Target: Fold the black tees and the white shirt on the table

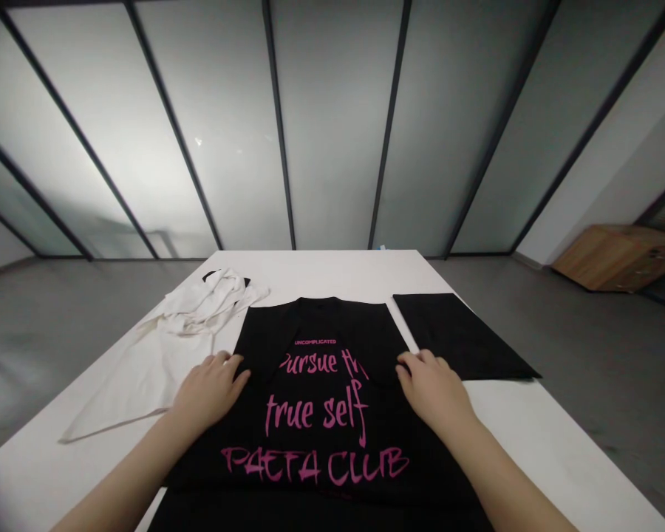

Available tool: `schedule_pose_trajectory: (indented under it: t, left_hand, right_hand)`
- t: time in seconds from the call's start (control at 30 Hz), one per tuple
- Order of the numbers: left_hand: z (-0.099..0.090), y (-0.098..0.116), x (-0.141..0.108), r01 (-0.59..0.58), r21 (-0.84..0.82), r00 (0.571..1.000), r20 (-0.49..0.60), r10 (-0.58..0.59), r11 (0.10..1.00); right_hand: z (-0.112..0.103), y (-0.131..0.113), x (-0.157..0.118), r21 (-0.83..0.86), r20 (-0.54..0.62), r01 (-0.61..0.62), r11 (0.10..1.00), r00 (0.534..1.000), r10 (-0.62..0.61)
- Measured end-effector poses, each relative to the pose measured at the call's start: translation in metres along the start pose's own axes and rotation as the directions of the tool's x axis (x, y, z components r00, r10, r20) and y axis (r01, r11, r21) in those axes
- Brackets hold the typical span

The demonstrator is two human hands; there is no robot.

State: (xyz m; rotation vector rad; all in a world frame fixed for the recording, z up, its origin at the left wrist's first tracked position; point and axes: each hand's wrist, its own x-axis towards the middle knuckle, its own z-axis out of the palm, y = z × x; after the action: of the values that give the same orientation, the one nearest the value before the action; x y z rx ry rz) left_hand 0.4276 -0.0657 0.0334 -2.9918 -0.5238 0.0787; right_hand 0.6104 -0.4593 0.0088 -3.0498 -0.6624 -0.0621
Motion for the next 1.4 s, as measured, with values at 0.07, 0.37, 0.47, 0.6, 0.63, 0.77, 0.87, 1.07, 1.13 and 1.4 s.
schedule_pose_trajectory:
  t: [0.07, 0.37, 0.47, 0.6, 0.63, 0.77, 0.87, 1.07, 1.13, 1.4]
  left_hand:
    - [0.003, 0.021, 0.040, -0.079, -0.084, 0.991, -0.110, 0.070, 0.993]
    - [0.068, 0.053, 0.173, -0.089, -0.233, 0.996, -0.029, 0.085, 0.968]
    - [0.076, 0.046, 0.186, -0.033, -0.250, 0.999, -0.028, 0.027, 0.968]
    - [0.076, 0.042, 0.198, 0.032, -0.253, 0.999, -0.023, -0.040, 0.967]
    - [0.076, 0.042, 0.199, 0.045, -0.252, 0.998, -0.022, -0.052, 0.967]
    - [0.077, 0.039, 0.202, 0.089, -0.247, 0.995, -0.011, -0.094, 0.965]
    - [0.080, 0.029, 0.198, 0.076, -0.226, 0.995, -0.045, -0.088, 0.971]
    - [0.081, -0.010, 0.182, 0.081, -0.199, 0.993, -0.064, -0.096, 0.977]
    - [0.078, -0.020, 0.175, 0.105, -0.207, 0.992, -0.053, -0.118, 0.973]
    - [0.069, 0.023, 0.116, 0.101, -0.085, 0.975, -0.189, -0.116, 0.991]
  right_hand:
    - [0.003, -0.032, 0.038, 0.050, -0.052, 0.081, 0.995, 0.996, -0.078]
    - [0.055, -0.099, 0.155, 0.146, 0.102, 0.136, 0.980, 0.983, -0.152]
    - [0.061, -0.095, 0.169, 0.148, 0.140, 0.081, 0.986, 0.985, -0.102]
    - [0.064, -0.093, 0.181, 0.133, 0.169, 0.014, 0.991, 0.985, -0.036]
    - [0.065, -0.092, 0.183, 0.128, 0.170, -0.001, 0.992, 0.985, -0.021]
    - [0.067, -0.084, 0.188, 0.104, 0.161, -0.066, 0.992, 0.986, 0.049]
    - [0.067, -0.069, 0.189, 0.089, 0.143, -0.101, 0.991, 0.986, 0.088]
    - [0.062, -0.034, 0.177, 0.066, 0.096, -0.121, 0.990, 0.989, 0.115]
    - [0.060, -0.029, 0.168, 0.057, 0.068, -0.118, 0.991, 0.991, 0.114]
    - [0.075, -0.064, 0.097, 0.044, -0.012, 0.080, 0.996, 0.997, -0.079]
